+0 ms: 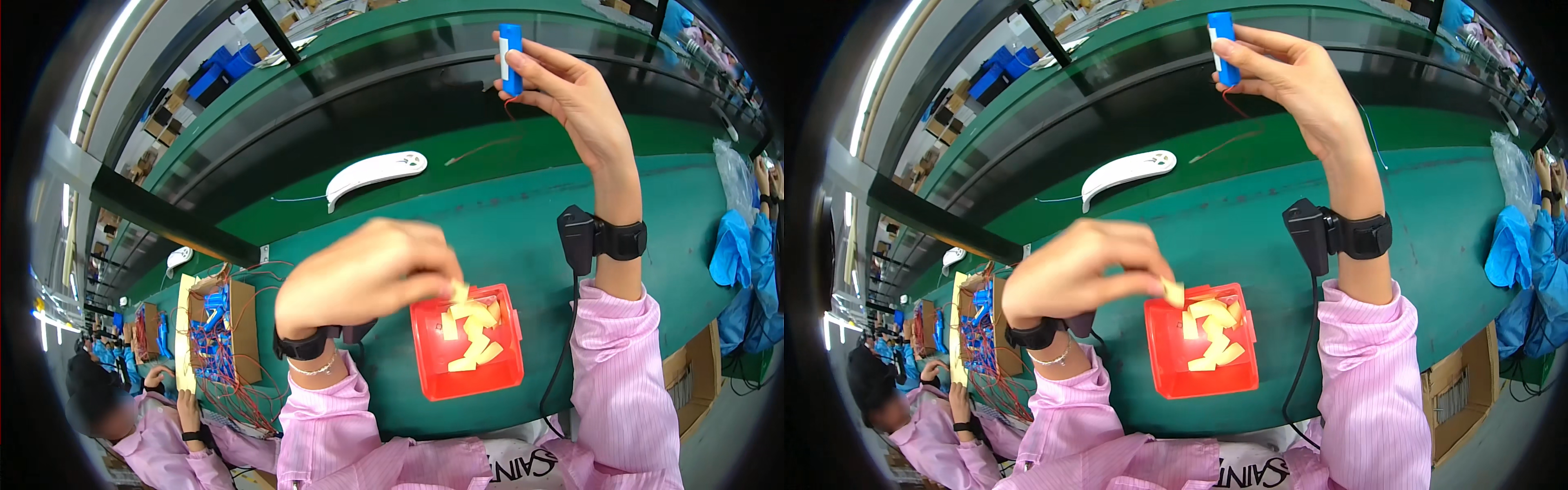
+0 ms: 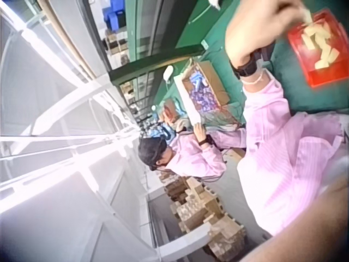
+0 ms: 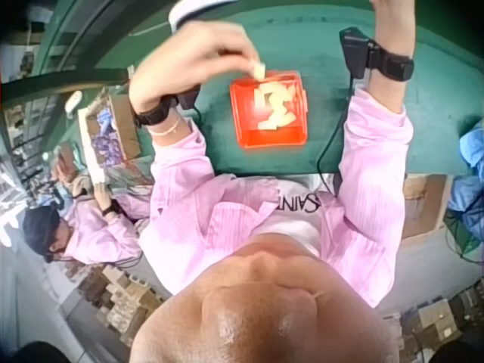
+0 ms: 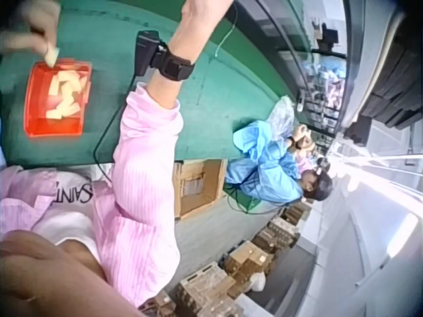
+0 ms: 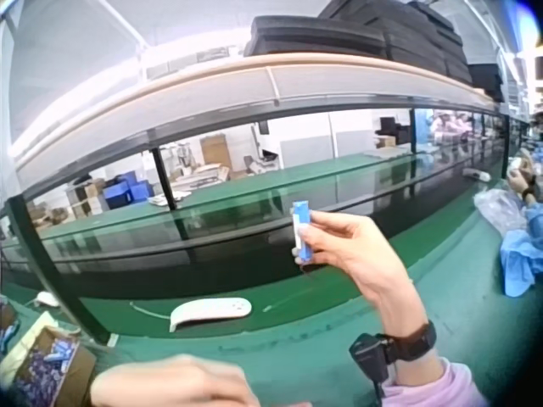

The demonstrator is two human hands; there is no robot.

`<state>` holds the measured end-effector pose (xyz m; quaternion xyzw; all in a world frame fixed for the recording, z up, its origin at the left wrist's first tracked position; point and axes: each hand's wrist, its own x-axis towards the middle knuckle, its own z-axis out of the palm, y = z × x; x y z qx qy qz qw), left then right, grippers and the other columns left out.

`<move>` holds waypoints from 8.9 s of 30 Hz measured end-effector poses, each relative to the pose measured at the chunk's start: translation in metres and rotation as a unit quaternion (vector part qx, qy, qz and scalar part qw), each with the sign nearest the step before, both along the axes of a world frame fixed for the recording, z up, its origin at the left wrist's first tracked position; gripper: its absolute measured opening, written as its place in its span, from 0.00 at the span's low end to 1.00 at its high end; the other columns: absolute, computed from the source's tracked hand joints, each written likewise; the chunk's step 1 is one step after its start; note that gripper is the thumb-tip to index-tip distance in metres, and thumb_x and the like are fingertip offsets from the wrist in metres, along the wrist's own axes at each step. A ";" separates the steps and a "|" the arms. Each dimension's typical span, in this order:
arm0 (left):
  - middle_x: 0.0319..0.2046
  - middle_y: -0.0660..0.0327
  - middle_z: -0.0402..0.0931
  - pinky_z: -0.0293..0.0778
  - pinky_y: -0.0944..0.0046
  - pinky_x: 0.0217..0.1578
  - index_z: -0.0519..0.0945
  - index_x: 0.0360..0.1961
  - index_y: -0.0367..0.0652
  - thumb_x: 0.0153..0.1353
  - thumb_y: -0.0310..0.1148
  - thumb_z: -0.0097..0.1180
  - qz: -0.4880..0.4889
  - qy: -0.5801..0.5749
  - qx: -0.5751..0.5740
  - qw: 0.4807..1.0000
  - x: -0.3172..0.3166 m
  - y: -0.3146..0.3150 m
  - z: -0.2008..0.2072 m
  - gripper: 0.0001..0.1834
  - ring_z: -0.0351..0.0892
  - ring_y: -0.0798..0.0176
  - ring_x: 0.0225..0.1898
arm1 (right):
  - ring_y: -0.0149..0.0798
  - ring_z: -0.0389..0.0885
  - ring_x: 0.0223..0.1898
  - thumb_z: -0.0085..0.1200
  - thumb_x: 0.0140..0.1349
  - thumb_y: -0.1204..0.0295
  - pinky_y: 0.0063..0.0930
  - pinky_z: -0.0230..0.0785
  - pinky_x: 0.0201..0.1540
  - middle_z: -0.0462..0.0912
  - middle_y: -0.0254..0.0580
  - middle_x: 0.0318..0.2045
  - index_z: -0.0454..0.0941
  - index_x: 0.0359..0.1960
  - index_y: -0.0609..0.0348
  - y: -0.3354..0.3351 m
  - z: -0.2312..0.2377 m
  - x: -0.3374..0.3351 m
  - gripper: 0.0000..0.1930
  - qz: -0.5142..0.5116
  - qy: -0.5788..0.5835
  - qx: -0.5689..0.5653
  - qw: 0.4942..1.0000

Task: Assembling an electronic component by applying double-sided tape and fitting a battery into a white plastic housing.

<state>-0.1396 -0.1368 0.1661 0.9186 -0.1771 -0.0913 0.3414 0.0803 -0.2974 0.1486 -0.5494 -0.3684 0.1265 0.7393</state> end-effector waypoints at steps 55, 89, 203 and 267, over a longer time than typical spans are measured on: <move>0.53 0.61 0.72 0.69 0.64 0.54 0.66 0.62 0.43 0.75 0.58 0.24 0.335 -0.293 -0.465 0.765 0.074 -0.011 -0.075 0.33 0.73 0.67 0.53 | 0.30 0.82 0.35 0.61 0.58 0.79 0.25 0.76 0.39 0.84 0.43 0.35 0.81 0.44 0.69 0.059 -0.023 -0.094 0.12 -0.024 -0.008 0.061 0.998; 0.24 0.59 0.76 0.66 0.72 0.12 0.69 0.48 0.39 0.72 0.42 0.45 0.310 -0.196 -0.417 0.831 0.048 -0.012 -0.036 0.16 0.73 0.71 0.12 | 0.33 0.81 0.45 0.63 0.61 0.69 0.27 0.74 0.48 0.81 0.48 0.45 0.64 0.56 0.68 0.045 -0.007 -0.076 0.27 0.050 0.069 0.079 0.993; 0.29 0.61 0.82 0.75 0.71 0.33 0.82 0.33 0.34 0.57 0.24 0.63 0.381 -0.364 -0.303 0.794 0.030 -0.003 -0.028 0.04 0.80 0.72 0.30 | 0.29 0.84 0.30 0.68 0.52 0.73 0.21 0.76 0.36 0.86 0.39 0.28 0.84 0.34 0.65 0.038 -0.007 -0.061 0.10 0.030 -0.251 0.017 0.967; 0.31 0.64 0.80 0.72 0.68 0.38 0.80 0.36 0.35 0.63 0.29 0.56 0.278 -0.225 -0.315 0.879 0.017 0.022 -0.012 0.07 0.77 0.72 0.36 | 0.45 0.83 0.49 0.53 0.68 0.69 0.36 0.79 0.49 0.80 0.54 0.53 0.79 0.52 0.64 0.001 0.004 -0.014 0.15 0.030 -0.092 0.174 0.980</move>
